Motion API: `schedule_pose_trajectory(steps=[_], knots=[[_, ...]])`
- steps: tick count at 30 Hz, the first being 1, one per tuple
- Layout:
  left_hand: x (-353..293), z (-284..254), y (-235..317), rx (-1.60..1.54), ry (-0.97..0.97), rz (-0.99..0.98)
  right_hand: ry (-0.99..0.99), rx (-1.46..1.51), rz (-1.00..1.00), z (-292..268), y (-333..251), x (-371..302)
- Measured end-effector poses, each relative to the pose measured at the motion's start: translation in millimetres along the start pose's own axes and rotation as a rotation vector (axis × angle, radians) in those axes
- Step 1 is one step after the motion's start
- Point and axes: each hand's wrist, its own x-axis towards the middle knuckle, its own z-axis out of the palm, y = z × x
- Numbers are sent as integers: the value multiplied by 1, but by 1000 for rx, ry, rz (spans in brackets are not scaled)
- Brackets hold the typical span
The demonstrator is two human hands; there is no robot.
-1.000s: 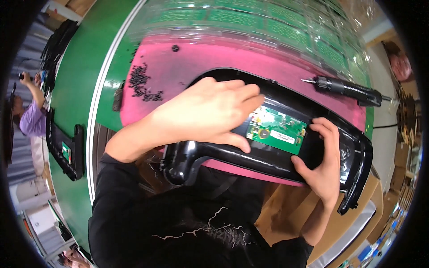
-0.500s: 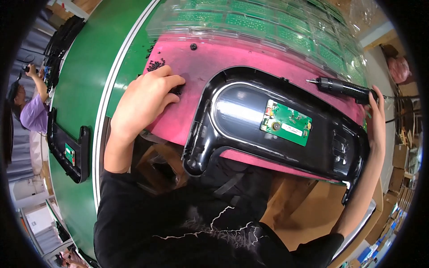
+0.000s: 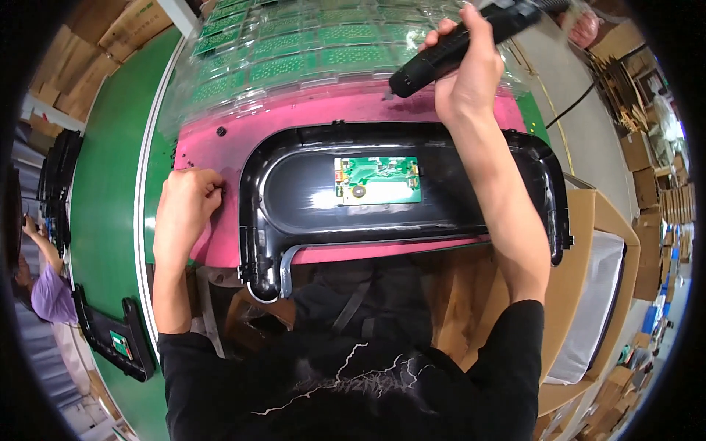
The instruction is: Install circuit boards into plastic housings using an electric screwdriver on an assembly line.
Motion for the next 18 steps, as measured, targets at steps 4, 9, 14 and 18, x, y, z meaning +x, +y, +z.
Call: schedule_pose_trajectory(steps=[4, 9, 14, 18], knots=[[29, -21, 37, -234, 38, 100, -80, 175, 29, 9, -30, -28], [61, -21, 97, -657, 133, 506, -82, 323, 110, 36, -43, -69], [75, -2, 97, -1030, -29, 428, -189, 394, 15, 42, -48, -91], [80, 18, 78, -1298, -195, 336, -250, 355, -40, 42, -50, -102]])
